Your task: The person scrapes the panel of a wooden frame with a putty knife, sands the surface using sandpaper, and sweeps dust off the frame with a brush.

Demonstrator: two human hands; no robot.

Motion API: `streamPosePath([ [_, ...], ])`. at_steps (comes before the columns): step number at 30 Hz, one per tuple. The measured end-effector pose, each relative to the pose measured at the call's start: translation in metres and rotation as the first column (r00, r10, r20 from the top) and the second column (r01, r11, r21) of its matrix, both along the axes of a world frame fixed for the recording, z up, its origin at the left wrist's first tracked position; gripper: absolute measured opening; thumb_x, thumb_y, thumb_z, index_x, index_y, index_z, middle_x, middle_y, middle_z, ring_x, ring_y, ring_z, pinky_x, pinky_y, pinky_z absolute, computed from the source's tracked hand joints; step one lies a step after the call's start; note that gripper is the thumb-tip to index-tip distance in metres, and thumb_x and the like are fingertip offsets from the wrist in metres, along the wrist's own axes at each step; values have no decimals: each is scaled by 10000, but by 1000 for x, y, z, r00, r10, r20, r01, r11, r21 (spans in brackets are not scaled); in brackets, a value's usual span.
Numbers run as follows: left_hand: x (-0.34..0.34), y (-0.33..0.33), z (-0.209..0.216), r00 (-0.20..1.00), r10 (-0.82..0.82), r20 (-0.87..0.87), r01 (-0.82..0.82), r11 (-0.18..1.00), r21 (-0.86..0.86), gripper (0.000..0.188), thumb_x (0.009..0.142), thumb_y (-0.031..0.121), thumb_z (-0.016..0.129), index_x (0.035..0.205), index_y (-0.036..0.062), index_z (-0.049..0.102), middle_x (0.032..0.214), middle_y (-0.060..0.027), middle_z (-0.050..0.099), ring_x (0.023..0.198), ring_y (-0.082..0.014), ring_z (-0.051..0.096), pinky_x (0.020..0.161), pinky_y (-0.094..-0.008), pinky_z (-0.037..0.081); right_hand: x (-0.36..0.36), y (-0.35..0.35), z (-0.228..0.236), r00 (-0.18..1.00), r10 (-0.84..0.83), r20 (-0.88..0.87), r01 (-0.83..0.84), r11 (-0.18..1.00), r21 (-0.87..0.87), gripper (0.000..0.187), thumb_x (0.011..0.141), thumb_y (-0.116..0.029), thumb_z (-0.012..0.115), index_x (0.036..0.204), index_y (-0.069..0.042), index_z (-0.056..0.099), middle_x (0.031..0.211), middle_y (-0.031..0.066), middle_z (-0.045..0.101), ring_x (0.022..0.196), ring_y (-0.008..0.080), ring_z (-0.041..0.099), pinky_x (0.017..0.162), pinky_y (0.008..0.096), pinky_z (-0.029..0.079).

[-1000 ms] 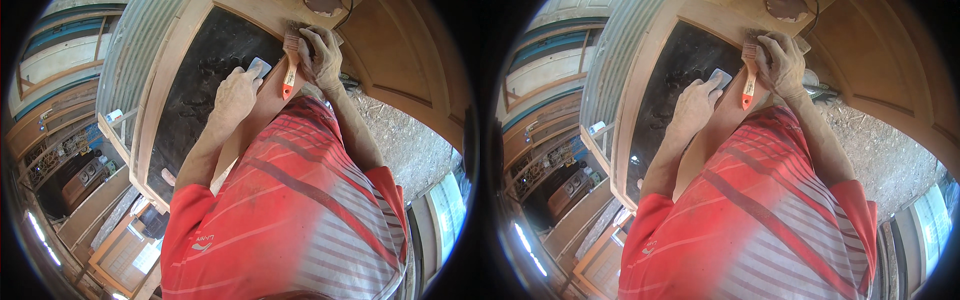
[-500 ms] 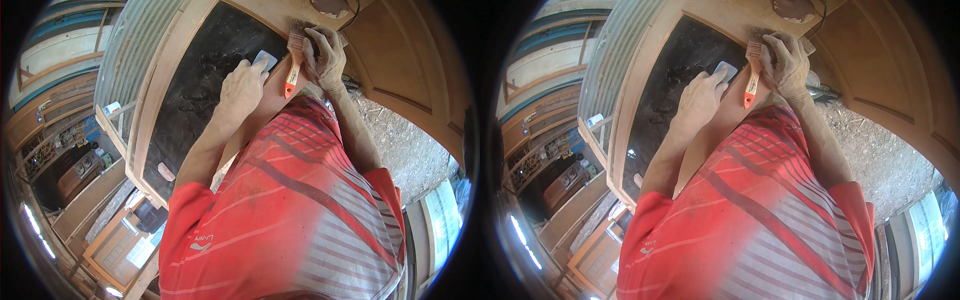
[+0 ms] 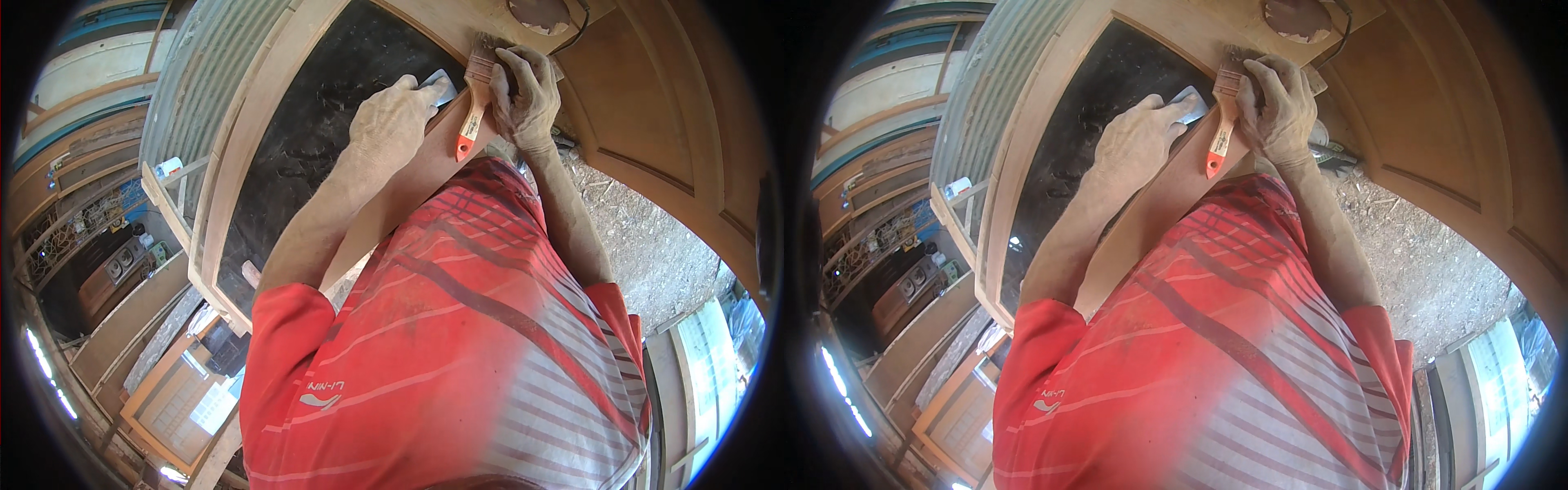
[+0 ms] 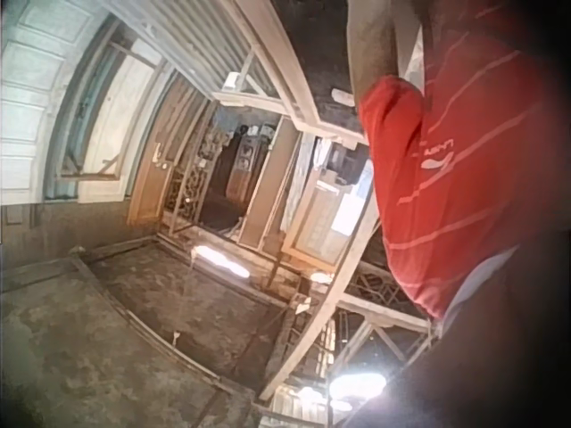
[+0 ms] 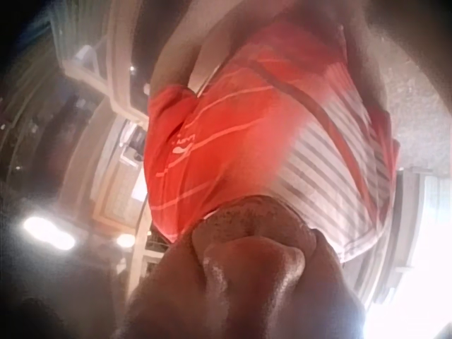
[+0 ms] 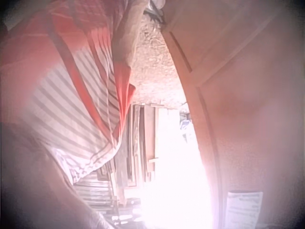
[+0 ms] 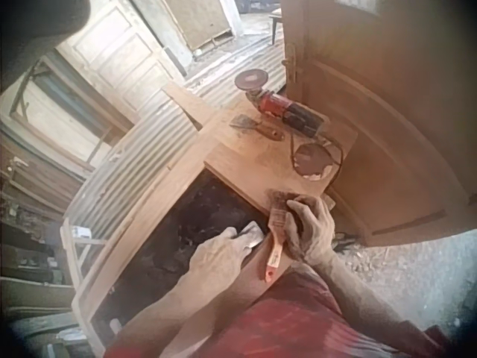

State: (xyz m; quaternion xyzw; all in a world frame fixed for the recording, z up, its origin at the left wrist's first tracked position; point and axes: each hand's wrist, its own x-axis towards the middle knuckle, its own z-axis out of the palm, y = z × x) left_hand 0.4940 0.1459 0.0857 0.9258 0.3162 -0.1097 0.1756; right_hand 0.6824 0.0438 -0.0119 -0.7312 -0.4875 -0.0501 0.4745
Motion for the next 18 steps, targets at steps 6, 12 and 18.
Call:
streamPosePath([
  [6, 1, 1, 2, 999, 42, -11, -43, 996, -73, 383, 1025, 204, 645, 1407, 175, 658, 1054, -179, 669, 957, -408, 698, 829, -513, 564, 1, 0, 0, 999, -7, 34, 7, 1000, 10, 262, 878, -159, 754, 1133, -98, 748, 1144, 82, 702, 994, 299, 695, 838, 410, 571],
  [12, -18, -1, -10, 994, 97, 42, -92, 989, -116, 389, 1014, 204, 659, 1400, 158, 657, 1051, -197, 671, 997, -415, 688, 848, -519, 558, 4, 2, 0, 999, -8, 31, 8, 1000, 14, 257, 878, -154, 755, 1129, -97, 750, 1141, 86, 702, 987, 307, 698, 833, 409, 573],
  [18, 6, -6, 5, 995, 94, -15, -95, 992, -87, 395, 1012, 202, 664, 1403, 150, 651, 1065, -207, 673, 998, -423, 686, 858, -520, 553, 1, -1, -2, 1000, 4, 23, -4, 1000, 11, 257, 884, -163, 753, 1132, -97, 748, 1143, 88, 701, 1006, 308, 694, 848, 411, 567],
])
